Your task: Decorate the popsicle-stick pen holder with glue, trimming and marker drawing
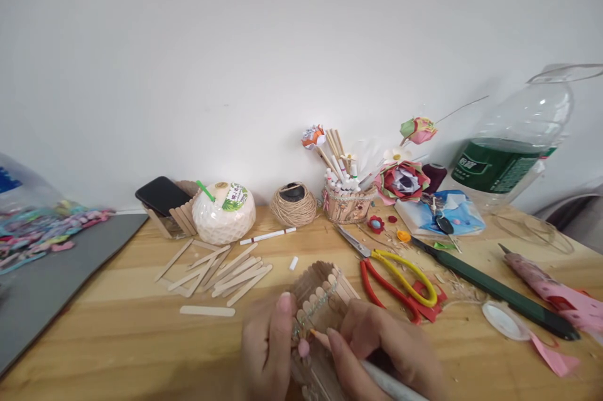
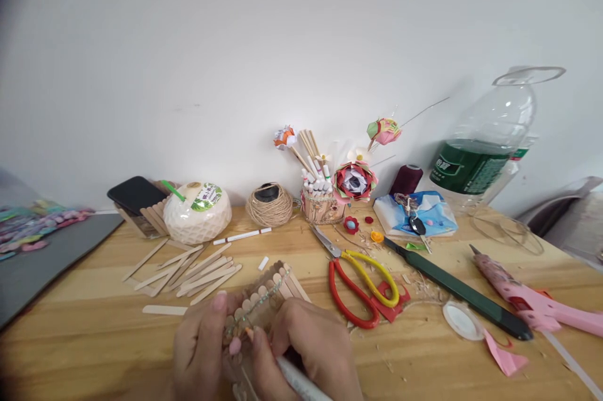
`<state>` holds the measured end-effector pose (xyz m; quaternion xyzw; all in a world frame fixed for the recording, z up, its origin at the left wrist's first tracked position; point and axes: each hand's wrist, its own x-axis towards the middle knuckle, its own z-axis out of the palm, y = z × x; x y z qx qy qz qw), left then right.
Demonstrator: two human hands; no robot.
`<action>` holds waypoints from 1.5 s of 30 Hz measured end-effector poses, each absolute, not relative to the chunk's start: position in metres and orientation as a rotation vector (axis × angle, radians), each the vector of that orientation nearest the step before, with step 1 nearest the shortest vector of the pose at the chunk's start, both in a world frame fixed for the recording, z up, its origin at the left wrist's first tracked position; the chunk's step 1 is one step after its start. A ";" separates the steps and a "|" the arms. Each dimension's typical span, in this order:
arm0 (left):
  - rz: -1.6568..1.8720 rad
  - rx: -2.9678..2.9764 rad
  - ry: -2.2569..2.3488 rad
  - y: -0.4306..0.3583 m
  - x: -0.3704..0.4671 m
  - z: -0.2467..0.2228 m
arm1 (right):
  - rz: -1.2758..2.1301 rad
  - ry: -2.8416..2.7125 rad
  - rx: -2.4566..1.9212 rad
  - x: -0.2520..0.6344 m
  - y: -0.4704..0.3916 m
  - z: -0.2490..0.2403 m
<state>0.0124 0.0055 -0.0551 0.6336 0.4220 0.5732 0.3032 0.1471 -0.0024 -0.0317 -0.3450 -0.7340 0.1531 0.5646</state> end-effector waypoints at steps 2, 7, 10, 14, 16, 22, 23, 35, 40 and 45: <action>1.514 1.606 1.150 0.004 0.014 -0.054 | 0.371 -1.731 -0.798 0.148 -0.003 -0.031; 1.532 1.509 1.220 0.001 0.018 -0.052 | 0.372 -1.742 -0.827 0.148 -0.003 -0.032; 1.507 1.471 1.225 0.002 0.017 -0.054 | 0.359 -1.685 -0.848 0.145 -0.002 -0.035; 1.492 1.437 1.231 0.003 0.016 -0.055 | 0.370 -1.657 -0.837 0.143 0.000 -0.035; 1.492 1.450 1.236 0.003 0.016 -0.055 | 0.381 -1.671 -0.830 0.143 -0.001 -0.034; 1.486 1.503 1.229 0.004 0.015 -0.056 | 0.390 -1.734 -0.781 0.143 -0.001 -0.030; 1.481 1.508 1.226 0.005 0.015 -0.057 | 0.385 -1.723 -0.769 0.142 -0.001 -0.031; 1.446 1.390 1.252 0.005 0.015 -0.055 | 0.788 -1.368 -0.861 0.146 -0.002 -0.032; 1.395 1.363 1.292 0.015 0.010 -0.058 | 1.059 -0.979 -0.889 0.149 0.005 -0.025; 1.402 1.379 1.307 0.019 0.007 -0.058 | 1.048 -0.972 -0.929 0.151 0.009 -0.025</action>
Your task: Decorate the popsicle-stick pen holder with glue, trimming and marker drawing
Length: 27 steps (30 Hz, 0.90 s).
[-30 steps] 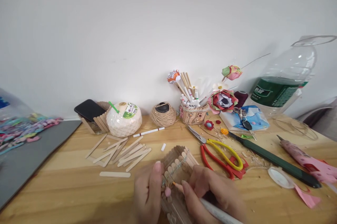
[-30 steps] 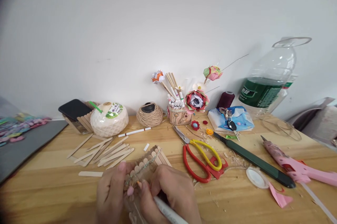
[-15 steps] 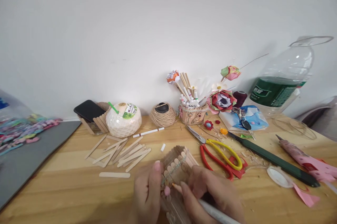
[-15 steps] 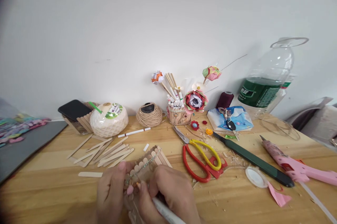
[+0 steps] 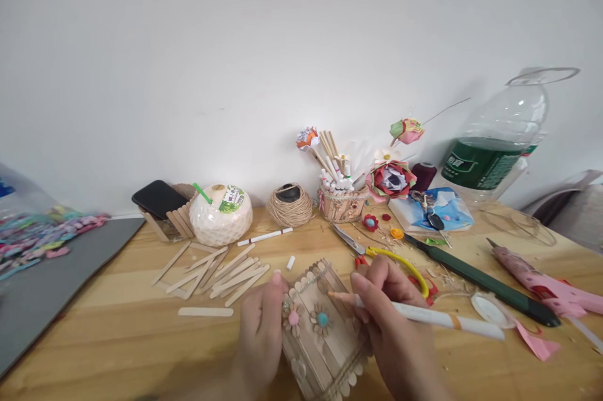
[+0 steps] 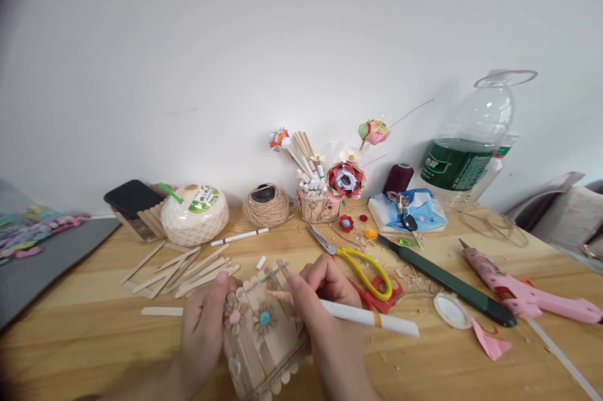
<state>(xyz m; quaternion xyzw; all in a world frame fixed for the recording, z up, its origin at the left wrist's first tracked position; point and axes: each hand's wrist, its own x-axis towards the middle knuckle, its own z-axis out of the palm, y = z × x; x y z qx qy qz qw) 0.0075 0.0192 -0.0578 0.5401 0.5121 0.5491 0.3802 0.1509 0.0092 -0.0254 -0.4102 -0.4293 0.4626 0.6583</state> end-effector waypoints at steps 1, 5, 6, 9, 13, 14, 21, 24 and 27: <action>1.411 1.389 1.303 0.019 0.008 -0.057 | 1.018 -1.003 -0.926 0.150 0.008 -0.026; 1.404 1.430 1.256 0.018 0.008 -0.056 | 0.995 -1.041 -0.966 0.147 0.002 -0.025; 1.399 1.434 1.247 0.017 0.008 -0.055 | 1.010 -1.021 -0.982 0.146 0.002 -0.025; 1.392 1.425 1.252 0.017 0.007 -0.055 | 1.049 -1.008 -0.961 0.147 0.004 -0.025; 1.401 1.404 1.278 0.017 0.007 -0.057 | 1.019 -1.016 -0.872 0.150 0.010 -0.027; 1.407 1.405 1.277 0.018 0.007 -0.057 | 0.992 -1.018 -0.874 0.150 0.011 -0.027; 1.412 1.447 1.260 0.017 0.007 -0.057 | 0.833 -1.321 -0.935 0.150 0.002 -0.029; 1.403 1.453 1.268 0.016 0.006 -0.057 | 0.764 -1.433 -0.901 0.149 -0.001 -0.030; 1.387 1.432 1.268 0.015 0.006 -0.057 | 0.702 -1.486 -0.898 0.148 0.000 -0.030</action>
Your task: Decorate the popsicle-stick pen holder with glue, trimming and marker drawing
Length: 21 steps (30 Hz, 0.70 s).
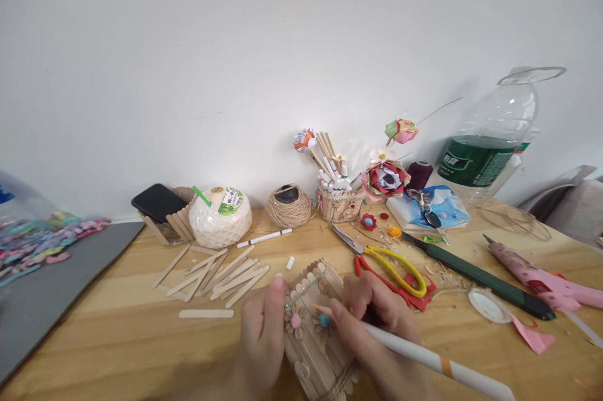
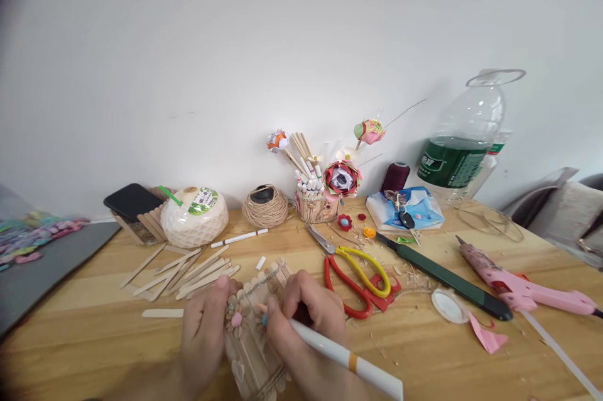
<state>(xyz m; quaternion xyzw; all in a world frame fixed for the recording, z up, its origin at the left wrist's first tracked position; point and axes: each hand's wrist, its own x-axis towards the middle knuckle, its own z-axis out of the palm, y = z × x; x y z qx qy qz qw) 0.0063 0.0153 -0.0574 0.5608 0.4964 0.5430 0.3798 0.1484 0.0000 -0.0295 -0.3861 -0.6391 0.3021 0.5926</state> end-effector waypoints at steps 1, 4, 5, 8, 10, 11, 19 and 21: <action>1.377 1.433 1.265 0.015 0.006 -0.057 | 0.679 -1.517 -0.903 0.148 0.001 -0.029; 1.357 1.461 1.256 0.015 0.006 -0.058 | 0.571 -1.629 -0.911 0.148 0.002 -0.029; 1.352 1.470 1.254 0.015 0.006 -0.058 | 0.531 -1.652 -0.914 0.147 0.003 -0.029; 1.369 1.477 1.266 0.015 0.005 -0.059 | 0.460 -1.691 -0.909 0.146 0.003 -0.031; 1.389 1.468 1.281 0.014 0.005 -0.060 | 0.441 -1.710 -0.897 0.145 0.003 -0.032; 1.397 1.465 1.282 0.014 0.005 -0.060 | 0.426 -1.712 -0.888 0.145 0.003 -0.032; 1.370 1.479 1.266 0.013 0.005 -0.058 | 0.446 -1.694 -0.937 0.146 0.002 -0.029; 1.378 1.472 1.267 0.013 0.005 -0.059 | 0.440 -1.713 -0.913 0.146 0.003 -0.030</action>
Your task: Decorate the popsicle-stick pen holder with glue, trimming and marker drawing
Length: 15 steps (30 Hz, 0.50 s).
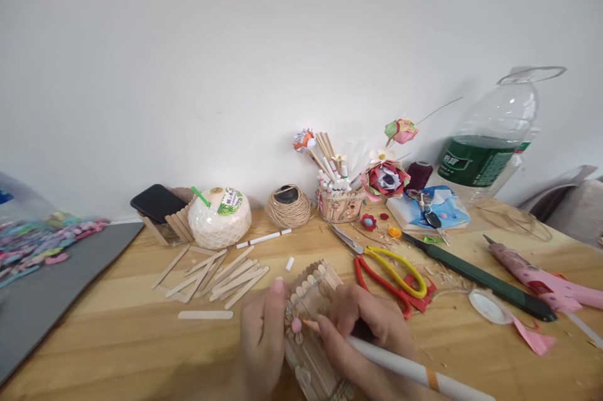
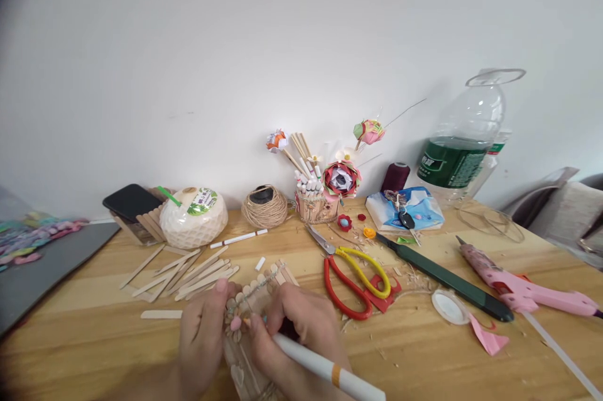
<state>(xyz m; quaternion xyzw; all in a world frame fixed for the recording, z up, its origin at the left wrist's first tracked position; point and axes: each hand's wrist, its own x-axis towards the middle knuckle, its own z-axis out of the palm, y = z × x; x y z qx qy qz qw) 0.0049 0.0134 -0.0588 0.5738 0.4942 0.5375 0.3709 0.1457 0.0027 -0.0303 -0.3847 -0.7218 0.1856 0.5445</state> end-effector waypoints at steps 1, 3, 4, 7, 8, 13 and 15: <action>1.377 1.468 1.269 0.013 0.005 -0.059 | 0.434 -1.718 -0.905 0.146 0.003 -0.031; 1.369 1.471 1.274 0.014 0.005 -0.059 | 0.421 -1.711 -0.916 0.146 0.003 -0.031; 1.366 1.479 1.276 0.014 0.005 -0.059 | 0.424 -1.704 -0.929 0.146 0.003 -0.031; 1.381 1.501 1.277 0.014 0.006 -0.059 | 0.438 -1.686 -0.916 0.146 0.003 -0.031; 1.384 1.501 1.278 0.014 0.006 -0.059 | 0.446 -1.689 -0.899 0.146 0.004 -0.032; 1.351 1.504 1.277 0.014 0.005 -0.059 | 0.435 -1.695 -0.898 0.146 0.005 -0.032; 1.363 1.521 1.284 0.015 0.005 -0.060 | 0.431 -1.701 -0.886 0.146 0.005 -0.032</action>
